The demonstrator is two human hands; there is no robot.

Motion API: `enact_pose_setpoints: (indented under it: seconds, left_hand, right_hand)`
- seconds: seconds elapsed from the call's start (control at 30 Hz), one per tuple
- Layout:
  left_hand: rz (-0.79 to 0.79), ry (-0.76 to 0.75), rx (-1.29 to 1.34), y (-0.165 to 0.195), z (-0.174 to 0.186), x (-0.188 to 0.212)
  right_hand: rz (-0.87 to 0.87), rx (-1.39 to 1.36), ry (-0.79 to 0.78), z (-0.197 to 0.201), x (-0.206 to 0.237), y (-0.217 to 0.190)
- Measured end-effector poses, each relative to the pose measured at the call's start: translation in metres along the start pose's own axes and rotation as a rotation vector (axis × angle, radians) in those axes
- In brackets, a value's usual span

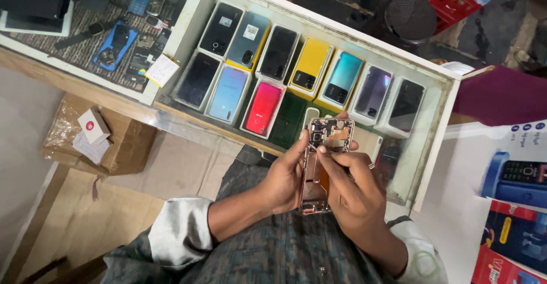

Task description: The person holds a disassembled smartphone and uses a small tool to pry and adjust components inside the frame. They then carry the phone to a cluttered workbench, pick up a small board and a black component, and handle parts at the bench.

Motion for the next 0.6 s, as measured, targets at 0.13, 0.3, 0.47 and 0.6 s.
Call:
enact_pose_setpoints:
  seconds: [0.13, 0.3, 0.47, 0.6]
  left_hand:
    - [-0.006, -0.010, 0.041, 0.004, 0.004, 0.005]
    - [-0.057, -0.012, 0.037, 0.010, 0.007, 0.012]
    - [-0.051, -0.005, 0.029, 0.010, 0.011, 0.020]
    - [-0.069, -0.026, 0.022, 0.011, 0.010, 0.025]
  right_hand:
    - [-0.049, -0.119, -0.067, -0.004, -0.003, -0.004]
    - [0.023, -0.103, -0.053, -0.007, -0.007, -0.008]
    - [0.006, -0.142, -0.016, -0.011, -0.001, -0.013]
    - [-0.008, -0.068, 0.040, -0.014, 0.002, -0.020]
Point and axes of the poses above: each hand's wrist, its own x-axis away from the middle knuckle, its own z-axis out of the back of the hand, y = z × x, the point moved 2 cm from there along -x, towards the middle knuckle, and after that the axes turned 2 degrees about y, right-handed, at the moved point
